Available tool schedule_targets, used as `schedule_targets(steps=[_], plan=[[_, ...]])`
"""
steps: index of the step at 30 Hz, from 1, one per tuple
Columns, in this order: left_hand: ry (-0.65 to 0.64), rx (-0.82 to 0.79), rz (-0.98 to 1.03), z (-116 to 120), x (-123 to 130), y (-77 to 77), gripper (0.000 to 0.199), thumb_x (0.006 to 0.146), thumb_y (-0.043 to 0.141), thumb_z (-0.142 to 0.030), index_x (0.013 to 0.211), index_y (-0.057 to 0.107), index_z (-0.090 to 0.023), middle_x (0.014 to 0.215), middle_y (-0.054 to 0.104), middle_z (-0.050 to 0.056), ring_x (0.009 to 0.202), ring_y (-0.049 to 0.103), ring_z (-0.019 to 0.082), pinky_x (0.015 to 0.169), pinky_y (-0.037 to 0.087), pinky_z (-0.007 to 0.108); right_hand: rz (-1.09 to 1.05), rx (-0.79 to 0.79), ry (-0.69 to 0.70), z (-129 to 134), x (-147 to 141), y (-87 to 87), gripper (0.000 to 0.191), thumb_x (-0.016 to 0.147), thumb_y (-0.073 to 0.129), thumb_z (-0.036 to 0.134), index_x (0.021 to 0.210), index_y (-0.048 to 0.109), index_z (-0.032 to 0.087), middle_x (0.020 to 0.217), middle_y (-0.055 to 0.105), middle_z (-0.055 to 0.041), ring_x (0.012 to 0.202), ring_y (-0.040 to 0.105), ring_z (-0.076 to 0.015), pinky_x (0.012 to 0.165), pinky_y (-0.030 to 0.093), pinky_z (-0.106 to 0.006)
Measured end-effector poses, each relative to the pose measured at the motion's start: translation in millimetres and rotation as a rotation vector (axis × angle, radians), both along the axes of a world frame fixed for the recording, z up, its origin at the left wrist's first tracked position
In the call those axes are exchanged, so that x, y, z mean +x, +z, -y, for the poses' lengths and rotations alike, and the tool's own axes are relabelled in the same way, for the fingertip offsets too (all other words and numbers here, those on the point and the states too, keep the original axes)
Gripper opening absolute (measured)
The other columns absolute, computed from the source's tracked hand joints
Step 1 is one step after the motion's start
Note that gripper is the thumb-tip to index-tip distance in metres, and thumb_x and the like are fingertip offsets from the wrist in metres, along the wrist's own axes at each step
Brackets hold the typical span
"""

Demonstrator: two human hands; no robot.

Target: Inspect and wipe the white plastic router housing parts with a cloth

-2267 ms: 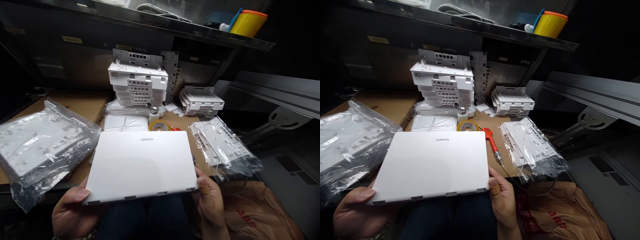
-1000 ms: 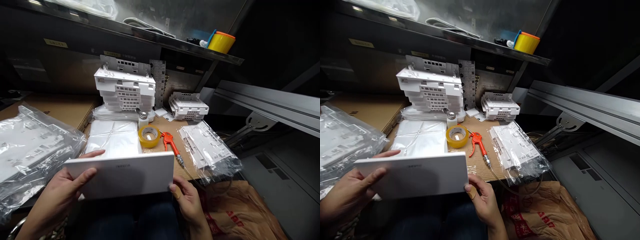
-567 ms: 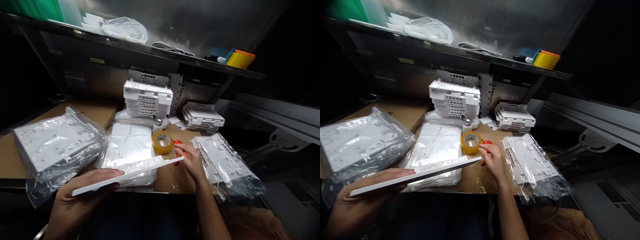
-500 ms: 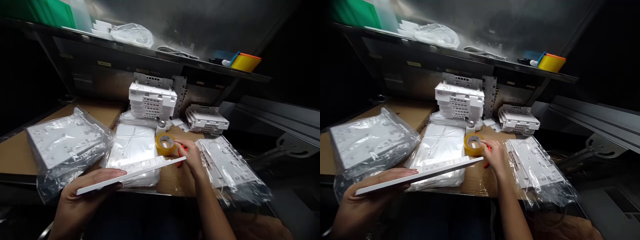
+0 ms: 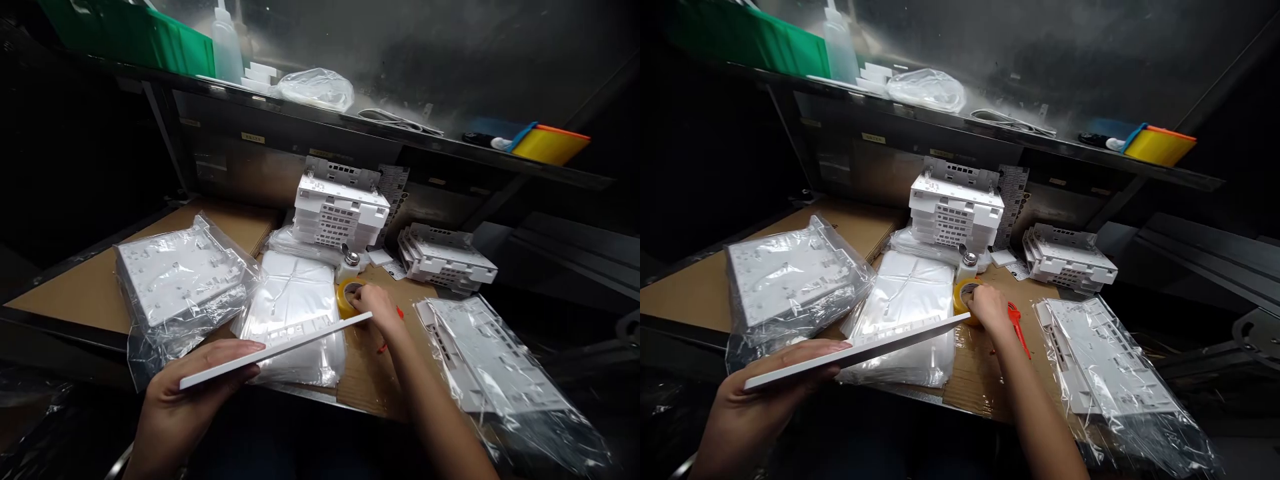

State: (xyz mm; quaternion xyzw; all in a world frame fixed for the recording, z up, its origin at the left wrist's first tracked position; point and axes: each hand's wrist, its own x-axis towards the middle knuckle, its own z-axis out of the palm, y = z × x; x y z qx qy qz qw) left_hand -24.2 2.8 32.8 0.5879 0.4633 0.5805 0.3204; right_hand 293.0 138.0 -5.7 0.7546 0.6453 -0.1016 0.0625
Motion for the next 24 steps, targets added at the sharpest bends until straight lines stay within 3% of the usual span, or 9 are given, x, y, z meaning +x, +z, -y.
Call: schedule_targets(steps=[6,9,12,15,20,24], plan=[[0.02,0.164,-0.134,-11.0,-7.4,-21.6,0.013,0.087,0.082,-0.027,0.099,0.082,-0.032,0.097,0.082,-0.006,0.089,0.078,0.016,0.085,0.061,0.015,-0.073,-0.028,0.133,-0.7,9.9,11.7,0.022,0.098,0.069,0.038,0.094,0.071,0.017,0.098,0.075,-0.0037,0.09,0.071,-0.0177,0.088,0.059,-0.039],[0.101,0.244,-0.108,-12.0,0.4,-37.2,0.02,0.086,0.081,-0.018,0.104,0.08,-0.028,0.102,0.081,-0.005,0.091,0.077,0.014,0.092,0.058,0.015,-0.142,0.059,0.138,-6.0,21.7,27.4,0.024,0.099,0.067,0.04,0.098,0.071,0.017,0.093,0.075,-0.0025,0.083,0.071,-0.0167,0.08,0.059,-0.035],[0.145,0.266,-0.117,-10.6,12.4,-52.3,0.022,0.087,0.079,-0.014,0.105,0.079,-0.026,0.106,0.081,-0.003,0.095,0.076,0.013,0.101,0.054,0.016,-0.165,0.247,0.091,-18.0,32.2,49.6,0.03,0.106,0.051,0.037,0.119,0.07,0.019,0.108,0.077,-0.0076,0.093,0.073,-0.0182,0.081,0.055,-0.031],[0.049,0.2,-0.179,-9.2,18.9,-63.1,0.018,0.092,0.074,-0.02,0.109,0.075,-0.025,0.118,0.079,-0.001,0.109,0.075,0.015,0.107,0.05,0.017,-0.141,0.387,0.079,-37.8,32.7,64.9,0.032,0.108,0.047,0.032,0.129,0.069,0.021,0.125,0.074,-0.0105,0.11,0.071,-0.0208,0.091,0.052,-0.032],[-0.077,0.147,-0.282,-9.6,17.8,-65.9,0.032,0.096,0.07,-0.025,0.127,0.069,-0.027,0.126,0.077,-0.001,0.114,0.074,0.016,0.106,0.05,0.015,-0.104,0.404,0.132,-62.9,21.3,61.5,0.019,0.1,0.065,0.028,0.112,0.074,0.017,0.115,0.077,-0.0078,0.107,0.071,-0.0217,0.097,0.053,-0.041],[-0.072,0.225,-0.299,-11.5,19.6,-61.7,0.034,0.095,0.071,-0.018,0.126,0.072,-0.029,0.122,0.078,-0.002,0.111,0.075,0.017,0.106,0.053,0.019,-0.083,0.402,0.16,-63.7,16.3,52.2,0.014,0.099,0.064,0.023,0.103,0.077,0.018,0.114,0.076,-0.0079,0.105,0.07,-0.0206,0.094,0.051,-0.034]])
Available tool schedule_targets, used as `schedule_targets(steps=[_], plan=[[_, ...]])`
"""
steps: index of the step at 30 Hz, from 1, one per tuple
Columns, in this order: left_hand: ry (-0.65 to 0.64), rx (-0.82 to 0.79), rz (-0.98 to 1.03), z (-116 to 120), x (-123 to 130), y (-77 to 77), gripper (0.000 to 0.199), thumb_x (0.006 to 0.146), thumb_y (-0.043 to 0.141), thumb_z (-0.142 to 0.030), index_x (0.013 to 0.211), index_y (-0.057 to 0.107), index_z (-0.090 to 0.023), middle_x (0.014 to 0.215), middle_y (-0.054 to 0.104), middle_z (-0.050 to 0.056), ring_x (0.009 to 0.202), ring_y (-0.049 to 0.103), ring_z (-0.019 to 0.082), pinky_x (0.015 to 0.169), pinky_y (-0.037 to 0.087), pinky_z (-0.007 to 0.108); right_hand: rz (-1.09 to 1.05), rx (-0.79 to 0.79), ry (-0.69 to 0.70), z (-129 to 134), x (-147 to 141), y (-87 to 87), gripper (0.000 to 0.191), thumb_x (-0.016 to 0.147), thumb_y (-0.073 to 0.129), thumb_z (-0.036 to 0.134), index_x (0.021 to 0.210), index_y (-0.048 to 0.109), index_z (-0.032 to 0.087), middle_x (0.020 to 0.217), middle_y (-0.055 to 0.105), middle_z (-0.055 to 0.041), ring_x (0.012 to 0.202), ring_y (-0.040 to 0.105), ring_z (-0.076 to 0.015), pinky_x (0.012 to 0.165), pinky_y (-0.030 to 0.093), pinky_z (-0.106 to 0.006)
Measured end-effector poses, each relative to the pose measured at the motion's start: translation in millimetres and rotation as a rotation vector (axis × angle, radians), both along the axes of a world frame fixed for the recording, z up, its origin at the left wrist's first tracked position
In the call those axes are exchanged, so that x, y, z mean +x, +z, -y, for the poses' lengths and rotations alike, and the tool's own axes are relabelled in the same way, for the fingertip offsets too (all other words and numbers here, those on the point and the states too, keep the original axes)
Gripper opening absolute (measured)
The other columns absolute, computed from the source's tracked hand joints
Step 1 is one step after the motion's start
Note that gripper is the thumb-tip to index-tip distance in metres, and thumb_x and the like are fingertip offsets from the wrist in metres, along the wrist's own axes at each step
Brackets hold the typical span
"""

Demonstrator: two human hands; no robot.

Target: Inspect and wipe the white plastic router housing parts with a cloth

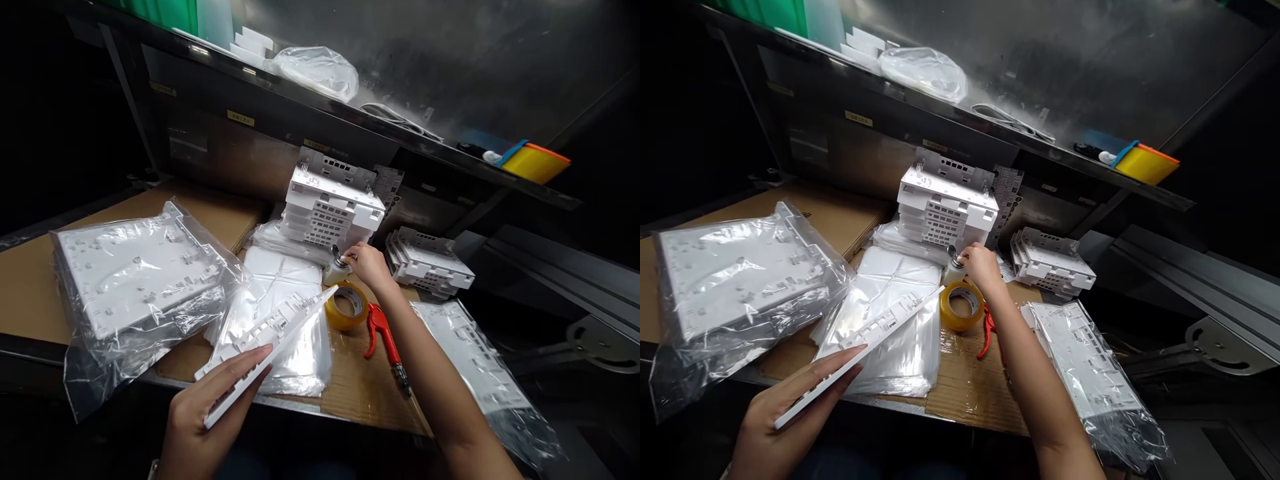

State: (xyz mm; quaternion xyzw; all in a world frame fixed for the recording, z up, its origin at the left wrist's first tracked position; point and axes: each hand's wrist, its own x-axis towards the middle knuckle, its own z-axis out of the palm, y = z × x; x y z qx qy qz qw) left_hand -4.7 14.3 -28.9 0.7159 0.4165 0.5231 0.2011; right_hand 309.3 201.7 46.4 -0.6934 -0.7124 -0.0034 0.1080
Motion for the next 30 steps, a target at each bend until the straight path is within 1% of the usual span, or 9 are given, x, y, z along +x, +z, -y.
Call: schedule_targets(steps=[3,7,10,14,16,20,23,28,30], plan=[[0.032,0.043,0.022,-1.8,3.6,1.3,0.034,0.093,0.073,-0.013,0.123,0.073,-0.028,0.118,0.079,-0.001,0.107,0.076,0.016,0.104,0.055,0.021,-0.015,0.016,-0.003,-0.2,-1.1,-4.2,0.018,0.098,0.063,0.021,0.104,0.08,0.021,0.115,0.075,-0.0091,0.106,0.07,-0.0214,0.089,0.048,-0.029],[0.088,0.076,0.047,-3.8,6.6,2.4,0.037,0.089,0.076,-0.008,0.121,0.074,-0.028,0.113,0.08,-0.002,0.102,0.076,0.016,0.1,0.057,0.023,-0.094,0.054,-0.026,-1.1,-0.3,-4.1,0.014,0.094,0.067,0.019,0.099,0.081,0.019,0.109,0.076,-0.01,0.102,0.07,-0.0247,0.086,0.047,-0.031],[0.118,0.102,0.058,-4.5,7.4,4.6,0.04,0.087,0.077,-0.004,0.12,0.075,-0.027,0.112,0.08,-0.002,0.099,0.076,0.015,0.097,0.058,0.023,-0.202,0.15,-0.072,17.2,-5.5,3.2,0.016,0.095,0.067,0.021,0.104,0.079,0.016,0.109,0.076,-0.0121,0.099,0.07,-0.026,0.087,0.05,-0.035],[0.128,0.125,0.05,-4.3,9.8,8.4,0.043,0.086,0.076,0.0,0.12,0.075,-0.026,0.113,0.079,-0.001,0.1,0.076,0.016,0.097,0.058,0.026,-0.437,0.323,0.003,88.8,-41.7,14.9,0.025,0.104,0.058,0.036,0.115,0.073,0.02,0.113,0.074,-0.0079,0.097,0.07,-0.019,0.084,0.057,-0.032],[0.126,0.129,0.038,-3.3,11.3,9.6,0.043,0.086,0.076,0.001,0.12,0.075,-0.026,0.113,0.079,-0.001,0.101,0.075,0.016,0.099,0.057,0.026,-0.755,0.372,0.22,133.3,-71.3,16.5,0.015,0.1,0.065,0.033,0.106,0.075,0.023,0.105,0.074,-0.0057,0.093,0.07,-0.0188,0.08,0.059,-0.032],[0.036,0.112,0.022,0.6,12.7,10.2,0.046,0.09,0.069,0.001,0.127,0.072,-0.026,0.121,0.077,0.0,0.111,0.073,0.018,0.105,0.054,0.029,-0.928,0.366,0.397,191.7,-122.2,10.4,0.01,0.094,0.071,0.018,0.101,0.073,0.024,0.09,0.07,-0.0017,0.077,0.067,-0.0142,0.069,0.058,-0.028],[-0.023,0.095,0.018,2.6,13.9,11.0,0.048,0.092,0.064,0.002,0.131,0.069,-0.025,0.126,0.075,0.002,0.118,0.07,0.02,0.106,0.054,0.032,-0.913,0.392,0.453,198.4,-133.1,3.4,0.015,0.093,0.07,0.013,0.104,0.071,0.023,0.091,0.07,-0.0028,0.079,0.068,-0.0147,0.07,0.059,-0.027],[0.027,0.211,-0.037,2.9,17.6,12.6,0.049,0.087,0.068,0.006,0.128,0.071,-0.022,0.121,0.077,0.003,0.11,0.073,0.021,0.103,0.056,0.034,-0.838,0.473,0.32,191.3,-125.9,-0.3,0.014,0.094,0.067,0.012,0.101,0.071,0.023,0.092,0.07,-0.0039,0.082,0.069,-0.0166,0.074,0.059,-0.029],[0.007,0.185,-0.03,3.7,17.1,12.0,0.047,0.089,0.067,0.003,0.129,0.07,-0.023,0.122,0.077,0.002,0.112,0.072,0.02,0.103,0.055,0.034,-0.834,0.47,0.352,195.9,-129.5,0.1,0.013,0.093,0.068,0.011,0.101,0.071,0.021,0.092,0.071,-0.005,0.083,0.07,-0.0171,0.075,0.059,-0.028]])
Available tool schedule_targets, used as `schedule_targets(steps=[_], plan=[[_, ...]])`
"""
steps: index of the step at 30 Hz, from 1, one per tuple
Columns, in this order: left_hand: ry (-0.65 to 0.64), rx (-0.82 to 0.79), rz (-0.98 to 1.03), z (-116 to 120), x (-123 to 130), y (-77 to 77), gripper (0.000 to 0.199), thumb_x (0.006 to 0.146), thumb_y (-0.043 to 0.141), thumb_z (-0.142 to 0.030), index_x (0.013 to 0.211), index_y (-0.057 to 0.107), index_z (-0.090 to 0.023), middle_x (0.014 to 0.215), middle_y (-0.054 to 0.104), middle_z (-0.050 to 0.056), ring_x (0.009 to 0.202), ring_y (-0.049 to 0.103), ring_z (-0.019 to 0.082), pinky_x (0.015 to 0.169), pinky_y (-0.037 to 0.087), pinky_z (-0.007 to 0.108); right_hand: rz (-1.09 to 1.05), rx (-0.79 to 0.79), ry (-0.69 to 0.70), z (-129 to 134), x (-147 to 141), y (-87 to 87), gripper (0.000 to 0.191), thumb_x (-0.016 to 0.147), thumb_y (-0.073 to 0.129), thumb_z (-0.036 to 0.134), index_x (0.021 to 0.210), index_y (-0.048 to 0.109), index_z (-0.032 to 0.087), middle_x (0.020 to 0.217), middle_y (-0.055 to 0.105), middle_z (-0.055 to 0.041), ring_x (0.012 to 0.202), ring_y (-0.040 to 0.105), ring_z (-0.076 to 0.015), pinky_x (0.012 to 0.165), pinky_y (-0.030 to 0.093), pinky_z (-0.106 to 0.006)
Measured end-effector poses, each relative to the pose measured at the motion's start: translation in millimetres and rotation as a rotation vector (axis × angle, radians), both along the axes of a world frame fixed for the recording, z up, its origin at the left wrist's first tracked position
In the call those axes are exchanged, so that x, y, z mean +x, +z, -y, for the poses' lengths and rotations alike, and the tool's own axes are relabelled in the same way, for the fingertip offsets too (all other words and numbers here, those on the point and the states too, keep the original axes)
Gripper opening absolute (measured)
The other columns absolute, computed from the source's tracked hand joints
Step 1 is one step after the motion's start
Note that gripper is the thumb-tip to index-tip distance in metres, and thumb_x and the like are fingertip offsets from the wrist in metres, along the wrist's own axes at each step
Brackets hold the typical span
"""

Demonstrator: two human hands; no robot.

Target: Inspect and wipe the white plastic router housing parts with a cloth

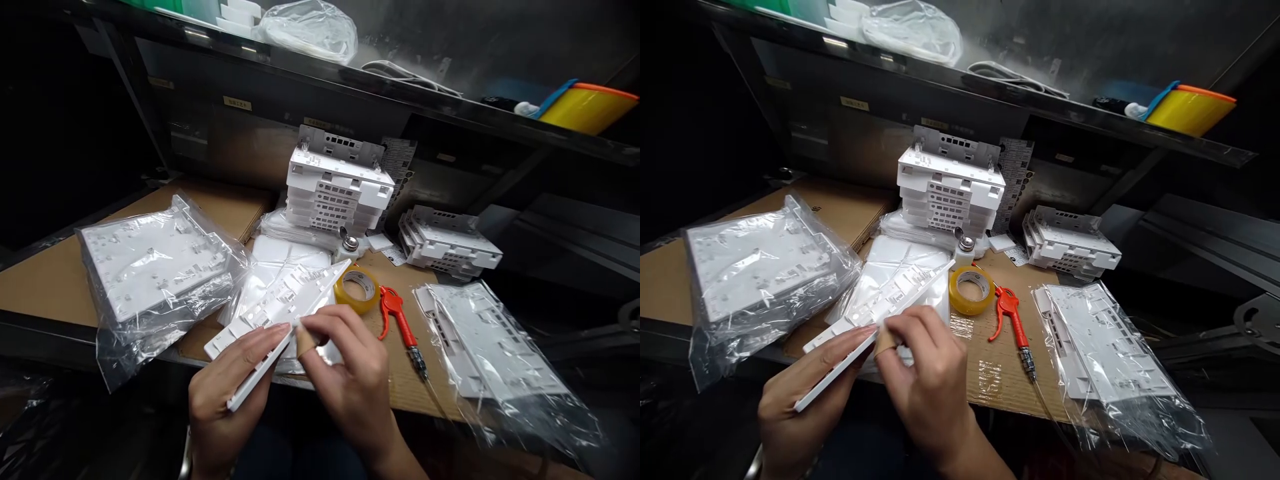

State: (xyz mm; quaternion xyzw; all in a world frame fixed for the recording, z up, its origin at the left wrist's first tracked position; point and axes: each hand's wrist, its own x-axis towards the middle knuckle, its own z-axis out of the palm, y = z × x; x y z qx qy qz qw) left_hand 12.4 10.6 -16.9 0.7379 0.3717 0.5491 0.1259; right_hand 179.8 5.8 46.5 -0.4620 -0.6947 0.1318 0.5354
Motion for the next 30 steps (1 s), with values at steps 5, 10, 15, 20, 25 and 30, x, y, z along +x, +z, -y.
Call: schedule_targets(steps=[5,10,15,20,25,30], plan=[[-0.043,-0.058,0.029,4.2,-3.3,-2.1,0.043,0.094,0.063,-0.003,0.131,0.069,-0.024,0.126,0.075,0.0,0.115,0.071,0.02,0.105,0.054,0.032,0.011,0.041,0.155,7.6,-6.2,-1.0,0.018,0.092,0.068,0.009,0.108,0.07,0.018,0.095,0.073,-0.0071,0.087,0.072,-0.0172,0.078,0.061,-0.026],[0.06,0.032,0.015,7.0,-2.9,-1.0,0.045,0.084,0.074,0.003,0.121,0.075,-0.023,0.115,0.079,0.0,0.101,0.075,0.02,0.099,0.057,0.033,0.001,0.033,-0.14,-21.9,27.5,0.6,0.01,0.096,0.066,0.014,0.098,0.073,0.021,0.092,0.07,-0.0039,0.082,0.067,-0.0154,0.072,0.057,-0.029],[0.069,0.031,0.027,6.8,-3.6,0.1,0.039,0.087,0.073,0.0,0.118,0.077,-0.023,0.114,0.08,-0.001,0.1,0.075,0.02,0.1,0.056,0.032,0.02,0.03,-0.185,-25.1,31.9,1.7,0.011,0.096,0.065,0.013,0.098,0.072,0.02,0.093,0.069,-0.0043,0.081,0.066,-0.0153,0.072,0.055,-0.029],[0.073,0.092,0.008,2.7,-4.8,-1.7,0.044,0.085,0.074,0.005,0.119,0.076,-0.022,0.116,0.079,-0.001,0.099,0.075,0.018,0.099,0.057,0.029,0.044,0.084,0.055,0.8,1.1,-1.1,0.017,0.094,0.065,0.007,0.108,0.072,0.014,0.094,0.071,-0.0085,0.086,0.07,-0.0171,0.078,0.06,-0.028],[0.099,0.033,0.051,8.4,-4.2,7.3,0.042,0.083,0.077,0.001,0.115,0.078,-0.027,0.113,0.08,-0.008,0.091,0.075,0.013,0.096,0.057,0.023,0.007,0.097,-0.071,-16.6,22.3,2.3,0.012,0.094,0.066,0.008,0.101,0.074,0.014,0.093,0.072,-0.007,0.085,0.069,-0.0153,0.076,0.059,-0.027],[0.115,-0.204,0.156,21.8,-9.2,20.5,0.024,0.088,0.079,-0.018,0.105,0.081,-0.034,0.108,0.081,-0.013,0.093,0.076,0.012,0.096,0.057,0.018,0.007,0.088,-0.433,-57.9,87.1,-2.0,0.009,0.093,0.069,0.016,0.095,0.078,0.018,0.092,0.074,-0.0044,0.08,0.069,-0.0161,0.071,0.058,-0.031]])
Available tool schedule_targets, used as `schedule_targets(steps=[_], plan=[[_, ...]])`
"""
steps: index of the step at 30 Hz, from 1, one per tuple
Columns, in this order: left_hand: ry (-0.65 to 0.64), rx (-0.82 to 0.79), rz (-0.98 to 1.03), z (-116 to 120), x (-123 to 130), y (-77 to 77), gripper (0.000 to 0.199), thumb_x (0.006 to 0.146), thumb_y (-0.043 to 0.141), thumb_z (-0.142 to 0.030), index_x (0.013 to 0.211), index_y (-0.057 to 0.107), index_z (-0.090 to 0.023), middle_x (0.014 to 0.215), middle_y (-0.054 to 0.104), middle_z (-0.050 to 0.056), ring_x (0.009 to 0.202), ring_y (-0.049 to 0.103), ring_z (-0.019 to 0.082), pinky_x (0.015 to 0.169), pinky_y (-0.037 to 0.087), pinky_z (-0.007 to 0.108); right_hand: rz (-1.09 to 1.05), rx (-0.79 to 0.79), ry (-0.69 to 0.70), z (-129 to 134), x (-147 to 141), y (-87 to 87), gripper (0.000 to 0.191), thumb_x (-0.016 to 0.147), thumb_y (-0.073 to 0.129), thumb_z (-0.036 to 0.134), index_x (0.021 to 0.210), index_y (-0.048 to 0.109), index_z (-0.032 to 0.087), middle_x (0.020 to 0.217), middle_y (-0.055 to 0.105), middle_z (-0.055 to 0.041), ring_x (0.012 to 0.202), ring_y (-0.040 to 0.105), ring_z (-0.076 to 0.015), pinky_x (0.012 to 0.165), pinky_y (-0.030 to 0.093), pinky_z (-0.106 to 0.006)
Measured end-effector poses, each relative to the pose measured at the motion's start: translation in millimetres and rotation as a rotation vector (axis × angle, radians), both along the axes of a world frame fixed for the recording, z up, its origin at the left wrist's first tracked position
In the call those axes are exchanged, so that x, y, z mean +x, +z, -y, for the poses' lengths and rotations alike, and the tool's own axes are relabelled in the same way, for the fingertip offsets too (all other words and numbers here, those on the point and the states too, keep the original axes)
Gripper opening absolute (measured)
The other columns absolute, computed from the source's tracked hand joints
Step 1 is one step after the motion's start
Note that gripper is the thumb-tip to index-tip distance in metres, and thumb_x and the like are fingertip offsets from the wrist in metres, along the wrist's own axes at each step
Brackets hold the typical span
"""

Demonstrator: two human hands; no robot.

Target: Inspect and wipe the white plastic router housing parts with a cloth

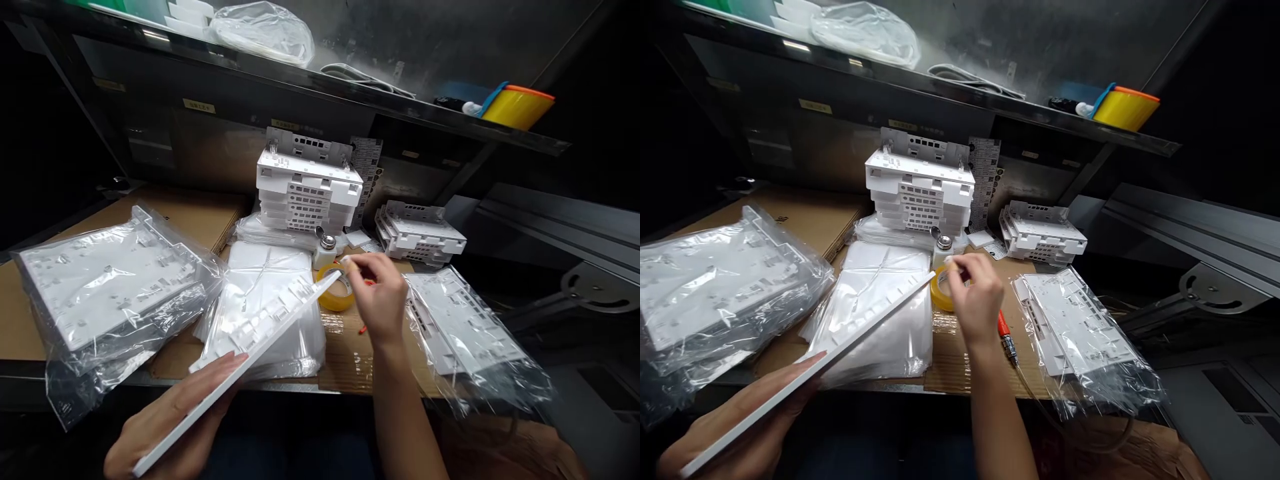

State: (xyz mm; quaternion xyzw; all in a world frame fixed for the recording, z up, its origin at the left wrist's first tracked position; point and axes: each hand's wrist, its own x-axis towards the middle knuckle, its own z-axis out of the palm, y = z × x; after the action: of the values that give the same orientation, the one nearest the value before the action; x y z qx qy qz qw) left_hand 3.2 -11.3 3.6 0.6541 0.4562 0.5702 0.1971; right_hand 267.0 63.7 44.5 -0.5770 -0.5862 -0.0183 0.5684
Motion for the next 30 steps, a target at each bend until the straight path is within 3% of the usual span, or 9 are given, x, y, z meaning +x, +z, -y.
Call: schedule_targets(steps=[5,13,17,21,25,30], plan=[[0.107,-0.222,0.167,1.0,-5.1,5.3,0.011,0.083,0.085,-0.035,0.093,0.082,-0.039,0.093,0.081,-0.016,0.084,0.075,0.01,0.087,0.058,0.012,-0.167,0.091,-0.175,2.3,29.2,-4.1,0.01,0.09,0.075,0.025,0.093,0.079,0.017,0.093,0.073,-0.005,0.083,0.069,-0.0175,0.072,0.058,-0.031],[0.087,-0.228,0.207,-6.3,-0.1,8.1,0.013,0.082,0.085,-0.035,0.092,0.081,-0.042,0.092,0.08,-0.019,0.083,0.074,0.007,0.083,0.055,0.008,-0.306,0.078,-0.089,36.8,9.8,-5.0,0.007,0.088,0.079,0.026,0.093,0.079,0.021,0.091,0.073,-0.0024,0.083,0.068,-0.0165,0.072,0.056,-0.03],[0.046,-0.157,0.141,-4.9,2.5,11.4,0.016,0.084,0.084,-0.028,0.095,0.081,-0.04,0.095,0.08,-0.018,0.084,0.074,0.008,0.084,0.056,0.011,-0.206,0.038,0.043,47.0,-16.7,10.6,0.005,0.091,0.075,0.021,0.094,0.078,0.023,0.092,0.072,-0.0015,0.084,0.068,-0.0168,0.072,0.056,-0.03],[-0.028,-0.034,0.019,-3.3,-0.3,10.3,0.027,0.087,0.08,-0.017,0.108,0.08,-0.034,0.108,0.081,-0.012,0.093,0.075,0.011,0.095,0.055,0.017,-0.029,-0.017,0.197,49.8,-43.2,21.8,0.009,0.094,0.07,0.014,0.099,0.076,0.019,0.093,0.071,-0.003,0.081,0.066,-0.0146,0.071,0.055,-0.028],[-0.066,0.122,-0.115,-7.4,-4.8,4.9,0.035,0.086,0.078,-0.006,0.113,0.078,-0.028,0.112,0.08,-0.008,0.095,0.075,0.012,0.098,0.055,0.019,0.051,-0.039,0.245,52.2,-61.7,20.7,0.008,0.095,0.066,0.011,0.099,0.073,0.014,0.091,0.069,-0.005,0.079,0.065,-0.0135,0.073,0.054,-0.027],[-0.08,0.177,-0.134,-13.3,-6.4,-1.3,0.042,0.088,0.074,-0.001,0.118,0.076,-0.029,0.113,0.08,-0.007,0.097,0.076,0.011,0.097,0.056,0.019,0.092,-0.05,0.399,64.1,-85.6,17.1,0.01,0.095,0.065,0.009,0.101,0.071,0.013,0.09,0.071,-0.0066,0.081,0.068,-0.0158,0.074,0.057,-0.027]])
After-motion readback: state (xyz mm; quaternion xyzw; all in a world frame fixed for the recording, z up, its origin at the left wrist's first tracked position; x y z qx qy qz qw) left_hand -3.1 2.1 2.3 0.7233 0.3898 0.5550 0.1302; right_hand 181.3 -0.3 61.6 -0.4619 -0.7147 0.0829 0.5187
